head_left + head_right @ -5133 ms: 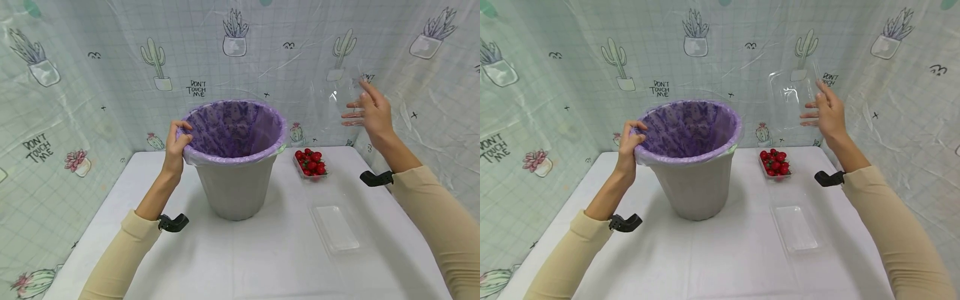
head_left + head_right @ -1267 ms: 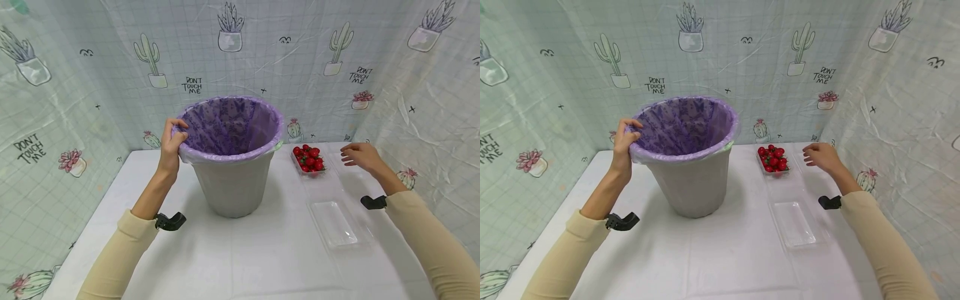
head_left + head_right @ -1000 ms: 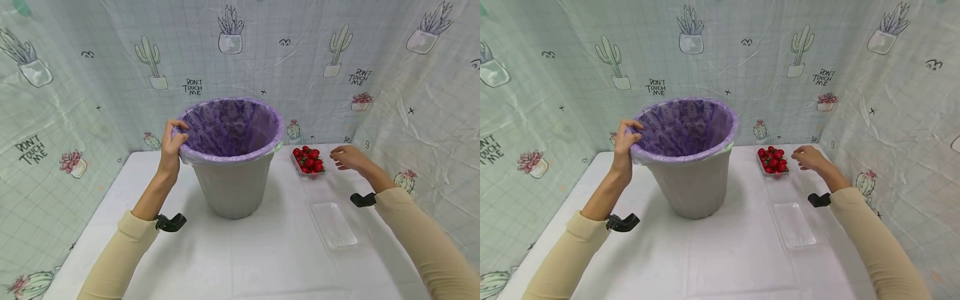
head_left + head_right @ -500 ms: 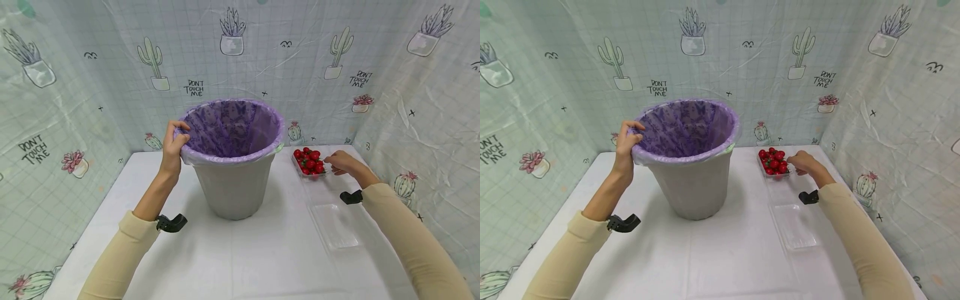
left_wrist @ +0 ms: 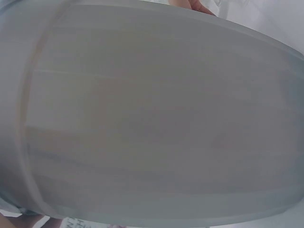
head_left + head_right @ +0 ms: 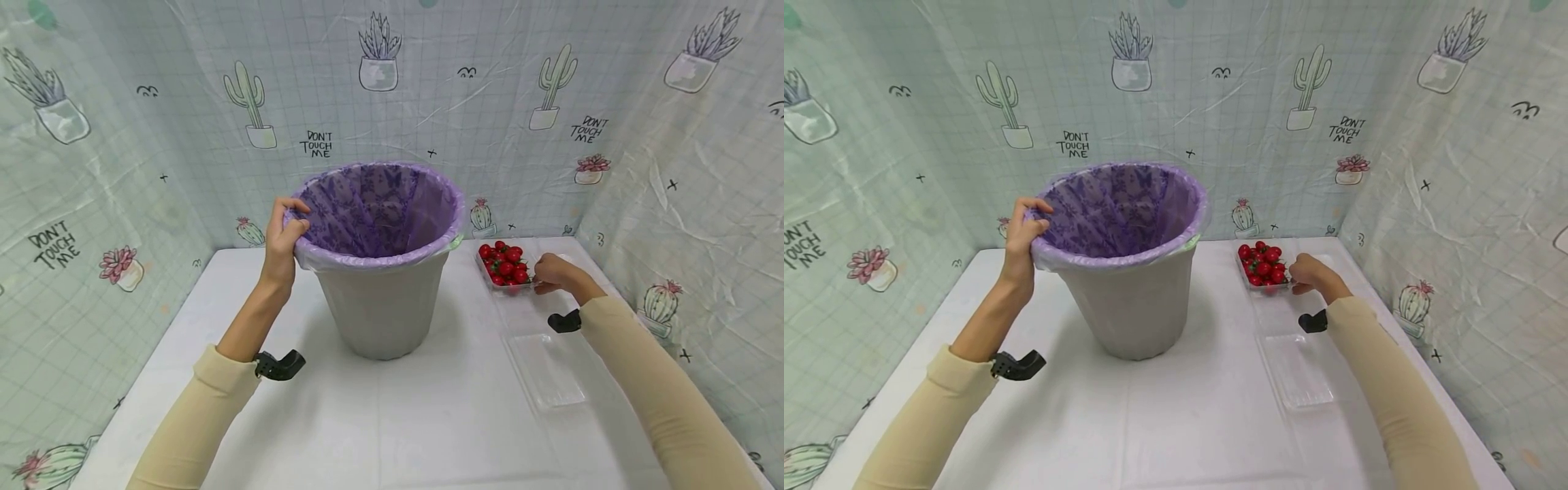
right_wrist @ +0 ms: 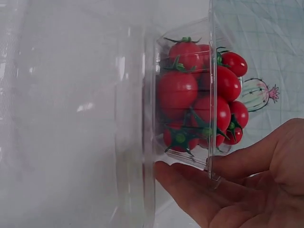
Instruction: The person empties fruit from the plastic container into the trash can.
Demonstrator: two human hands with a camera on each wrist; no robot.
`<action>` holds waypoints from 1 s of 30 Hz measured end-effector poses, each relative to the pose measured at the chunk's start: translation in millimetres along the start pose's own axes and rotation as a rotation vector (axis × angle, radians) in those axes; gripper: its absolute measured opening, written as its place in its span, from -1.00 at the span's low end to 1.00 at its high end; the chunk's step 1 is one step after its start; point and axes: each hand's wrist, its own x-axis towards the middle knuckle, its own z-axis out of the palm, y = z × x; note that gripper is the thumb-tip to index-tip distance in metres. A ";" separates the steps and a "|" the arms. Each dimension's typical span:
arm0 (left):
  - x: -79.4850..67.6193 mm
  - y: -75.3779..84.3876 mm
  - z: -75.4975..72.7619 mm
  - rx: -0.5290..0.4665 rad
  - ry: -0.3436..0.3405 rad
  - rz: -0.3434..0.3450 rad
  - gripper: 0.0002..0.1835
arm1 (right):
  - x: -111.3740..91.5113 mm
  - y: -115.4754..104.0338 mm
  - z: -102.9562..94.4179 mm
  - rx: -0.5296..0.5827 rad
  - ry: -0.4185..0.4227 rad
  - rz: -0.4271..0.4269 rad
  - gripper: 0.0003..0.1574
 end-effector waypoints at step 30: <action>0.4 -1.8 -1.2 -0.005 -0.001 0.010 -0.76 | 11.2 -10.4 9.5 0.305 -0.028 0.052 -0.14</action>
